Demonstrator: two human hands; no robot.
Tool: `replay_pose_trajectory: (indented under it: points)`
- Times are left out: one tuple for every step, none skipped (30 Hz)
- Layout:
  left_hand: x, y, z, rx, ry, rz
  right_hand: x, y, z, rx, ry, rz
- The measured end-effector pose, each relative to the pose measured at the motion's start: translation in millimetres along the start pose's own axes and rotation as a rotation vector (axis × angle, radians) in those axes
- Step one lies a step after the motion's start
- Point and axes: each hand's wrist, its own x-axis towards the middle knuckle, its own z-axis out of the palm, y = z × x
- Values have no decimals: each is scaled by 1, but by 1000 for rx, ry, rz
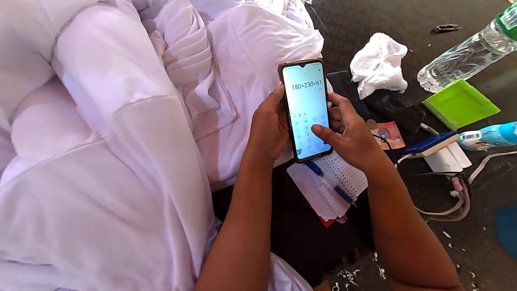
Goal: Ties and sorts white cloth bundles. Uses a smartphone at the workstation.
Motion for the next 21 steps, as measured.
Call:
replay_pose_trajectory:
  points:
    - [0, 0, 0, -3, -5, -1, 0, -1, -2, 31, -8, -1]
    - [0, 0, -1, -4, -9, -3, 0, -2, -4, 47, -16, 1]
    - [0, 0, 0, -3, -9, -5, -1, -4, -5, 45, -16, 9]
    - [-1, 0, 0, -1, -8, -7, -2, -5, -8, 30, -17, 13]
    - [-1, 1, 0, 5, -6, -7, -2, -5, -9, 14, -17, 16]
    - [-1, 1, 0, 13, -3, -8, -2, -4, -11, 0, -18, 16]
    - [-1, 1, 0, 18, -6, -11, -2, -4, -13, -15, -13, 13]
    - [-1, 1, 0, 23, -4, -13, -3, -5, -14, -31, -4, 9]
    - [-1, 1, 0, 18, -7, -15, -3, -5, -15, -45, 3, 4]
    - [-1, 1, 0, 15, -9, -17, -3, -5, -16, -56, 6, 3]
    - [-1, 1, 0, 17, -8, -19, -2, -5, -17, -63, 9, -3]
    - [-1, 1, 0, 20, -3, -20, -2, -4, -18, -66, 14, -15]
    - [-1, 1, 0, 20, -3, -22, -2, -3, -18, -68, 19, -30]
    - [-1, 1, 0, 22, -1, -22, -2, -3, -19, -74, 20, -38]
    - [-1, 1, 0, 25, 0, -20, -2, -3, -19, -83, 23, -38]
    - [-1, 1, 0, 24, 0, -17, -2, -2, -19, -91, 31, -36]
    - [-1, 1, 0, 23, -3, -16, -2, -2, -19, -97, 38, -36]
    - [-1, 1, 0, 19, -7, -17, -2, -2, -19, -103, 44, -35]
    - [-1, 1, 0, 16, -10, -16, -2, -2, -19, -106, 47, -35]
    - [-1, 1, 0, 14, -13, -13, -2, -2, -19, -105, 46, -38]
    - [-1, 2, 0, 12, -12, -13, -2, -1, -19, -105, 46, -42]
